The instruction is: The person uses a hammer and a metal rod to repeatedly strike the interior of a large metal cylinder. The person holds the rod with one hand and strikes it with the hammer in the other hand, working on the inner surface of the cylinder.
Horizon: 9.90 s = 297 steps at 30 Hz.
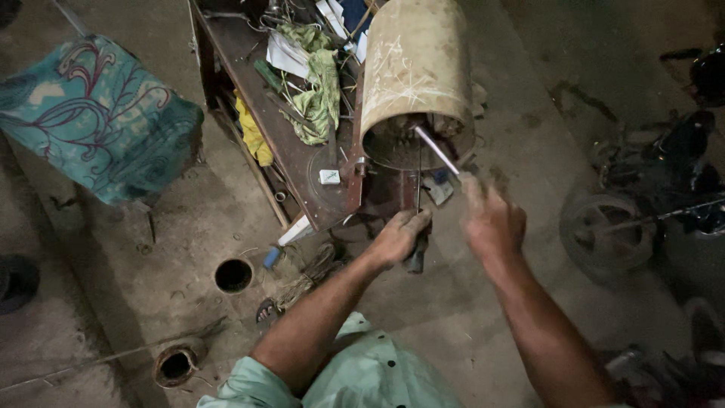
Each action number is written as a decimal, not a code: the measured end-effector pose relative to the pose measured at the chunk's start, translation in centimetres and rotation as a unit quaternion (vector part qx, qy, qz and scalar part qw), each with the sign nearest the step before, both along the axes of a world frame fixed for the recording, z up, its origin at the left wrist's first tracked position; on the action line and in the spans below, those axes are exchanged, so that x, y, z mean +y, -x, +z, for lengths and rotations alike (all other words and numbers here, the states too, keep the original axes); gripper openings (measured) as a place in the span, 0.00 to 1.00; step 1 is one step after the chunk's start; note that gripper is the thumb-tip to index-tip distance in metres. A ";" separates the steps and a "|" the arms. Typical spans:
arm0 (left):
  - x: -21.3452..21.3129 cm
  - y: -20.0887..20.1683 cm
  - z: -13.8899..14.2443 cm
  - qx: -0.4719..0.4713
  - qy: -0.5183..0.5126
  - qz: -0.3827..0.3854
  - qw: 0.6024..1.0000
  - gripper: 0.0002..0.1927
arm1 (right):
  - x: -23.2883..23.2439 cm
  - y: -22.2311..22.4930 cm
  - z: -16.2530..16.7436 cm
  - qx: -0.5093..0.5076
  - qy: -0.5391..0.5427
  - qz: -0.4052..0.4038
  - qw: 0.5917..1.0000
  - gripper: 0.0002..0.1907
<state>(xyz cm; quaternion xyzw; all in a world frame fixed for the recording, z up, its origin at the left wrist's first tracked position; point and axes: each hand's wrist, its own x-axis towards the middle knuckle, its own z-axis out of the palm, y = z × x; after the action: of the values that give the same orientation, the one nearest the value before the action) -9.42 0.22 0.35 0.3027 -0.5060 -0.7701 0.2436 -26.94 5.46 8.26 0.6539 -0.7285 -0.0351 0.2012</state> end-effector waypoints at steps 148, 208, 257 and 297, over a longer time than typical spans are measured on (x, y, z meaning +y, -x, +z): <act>2.6 1.8 -1.3 -0.057 -0.027 -0.037 0.997 0.28 | 1.8 0.9 4.4 0.026 0.103 0.274 0.956 0.24; 4.5 2.2 -1.1 -0.080 0.015 -0.001 0.997 0.31 | 5.4 -3.4 6.4 0.005 -0.009 0.146 0.989 0.38; 0.6 2.2 -0.4 0.213 -0.228 -0.052 0.949 0.26 | 4.6 0.4 5.0 0.090 0.006 0.067 0.994 0.37; 3.3 -0.9 -1.7 -0.052 0.047 0.008 0.997 0.26 | 7.3 -1.7 5.5 -0.043 0.001 0.178 0.983 0.26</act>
<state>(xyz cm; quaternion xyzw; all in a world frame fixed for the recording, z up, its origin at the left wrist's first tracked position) -8.52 3.52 -1.39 0.3346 -0.5513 -0.7267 0.2367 -25.22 12.71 13.71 0.7735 -0.6089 0.0307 0.1734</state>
